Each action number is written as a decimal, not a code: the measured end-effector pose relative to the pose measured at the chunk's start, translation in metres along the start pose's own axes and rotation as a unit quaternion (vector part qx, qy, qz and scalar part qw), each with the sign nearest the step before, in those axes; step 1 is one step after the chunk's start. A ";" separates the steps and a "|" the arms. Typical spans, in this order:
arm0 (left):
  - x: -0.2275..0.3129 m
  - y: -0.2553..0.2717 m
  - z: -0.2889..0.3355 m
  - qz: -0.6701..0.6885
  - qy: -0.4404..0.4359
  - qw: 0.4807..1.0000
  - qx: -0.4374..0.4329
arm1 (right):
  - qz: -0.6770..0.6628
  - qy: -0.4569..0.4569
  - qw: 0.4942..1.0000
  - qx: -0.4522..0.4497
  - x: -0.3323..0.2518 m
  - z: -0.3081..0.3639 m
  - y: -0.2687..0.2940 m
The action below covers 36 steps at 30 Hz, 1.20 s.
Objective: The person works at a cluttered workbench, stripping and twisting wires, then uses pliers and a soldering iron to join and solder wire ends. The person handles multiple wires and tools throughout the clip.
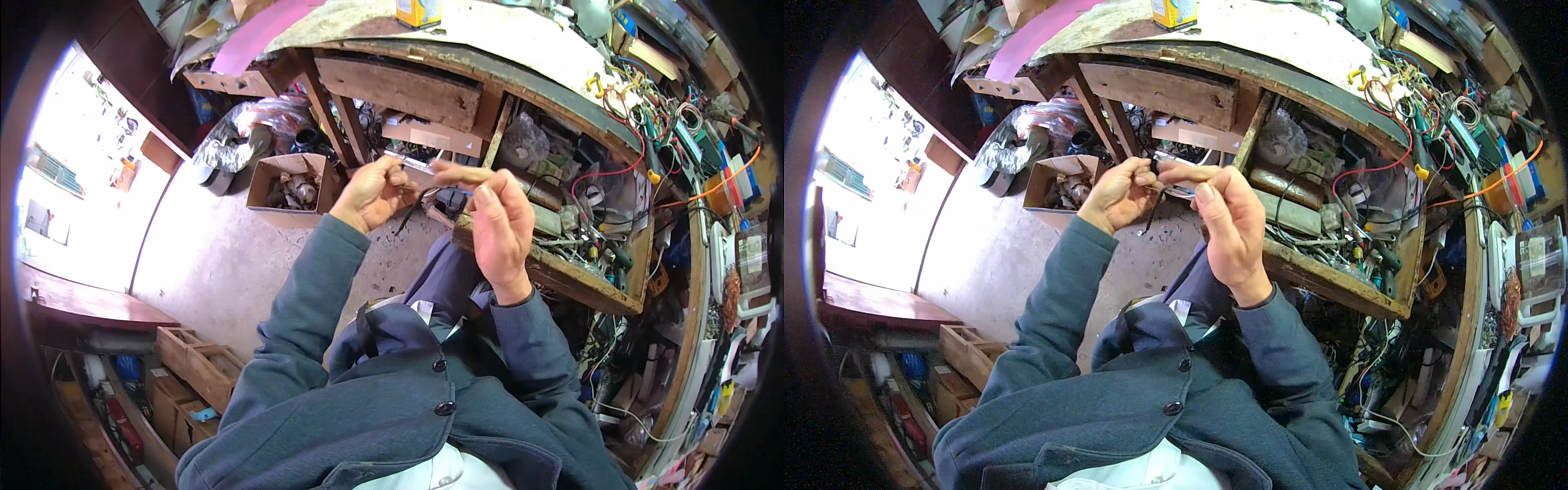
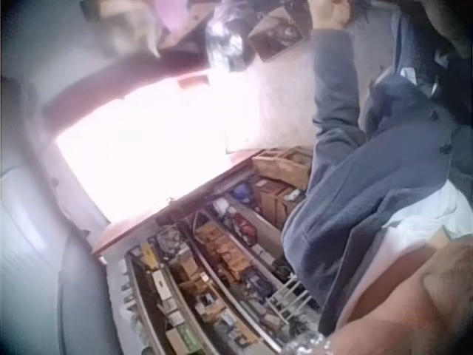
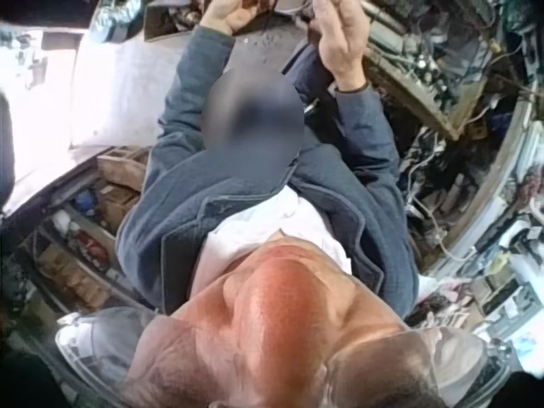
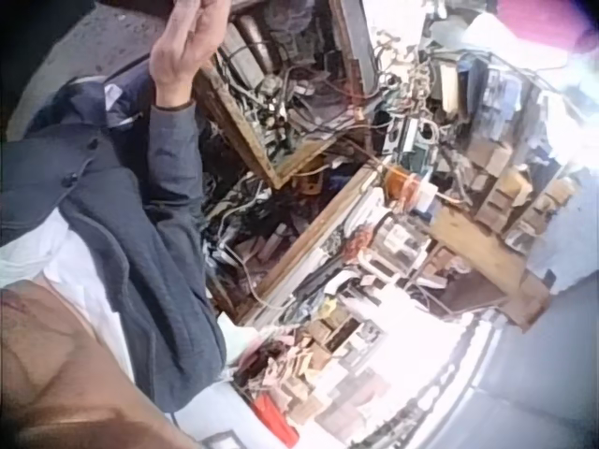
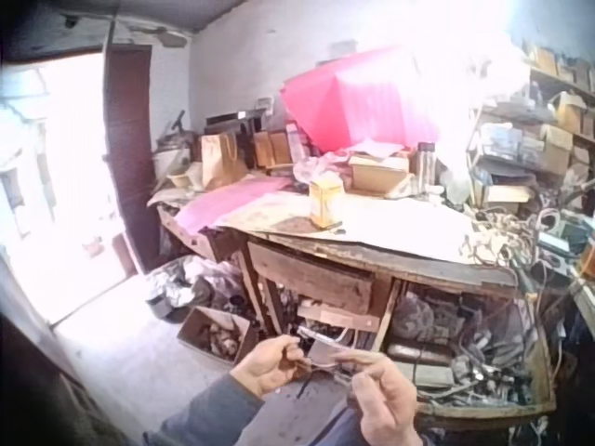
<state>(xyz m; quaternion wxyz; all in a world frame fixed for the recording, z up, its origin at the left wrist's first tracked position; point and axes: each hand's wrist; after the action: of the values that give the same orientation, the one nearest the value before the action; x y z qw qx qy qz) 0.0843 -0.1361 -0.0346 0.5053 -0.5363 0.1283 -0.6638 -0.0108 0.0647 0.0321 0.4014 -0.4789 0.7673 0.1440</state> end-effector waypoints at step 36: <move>0.007 -0.005 -0.039 -0.218 -0.275 0.918 0.184 | 0.259 -0.058 0.960 -0.090 -0.007 0.060 -0.053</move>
<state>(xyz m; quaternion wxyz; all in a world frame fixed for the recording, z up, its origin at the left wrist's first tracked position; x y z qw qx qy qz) 0.0495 -0.1536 -0.0423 0.4536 -0.6099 -0.2601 -0.5956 0.0642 0.0789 0.0075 0.3493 -0.2885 0.8246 0.3387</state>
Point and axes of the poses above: each hand's wrist, its own z-axis away from the middle knuckle, its own y-axis out of the back of the hand, x = y × z, and after that the axes turned 1 degree about -x, right-handed
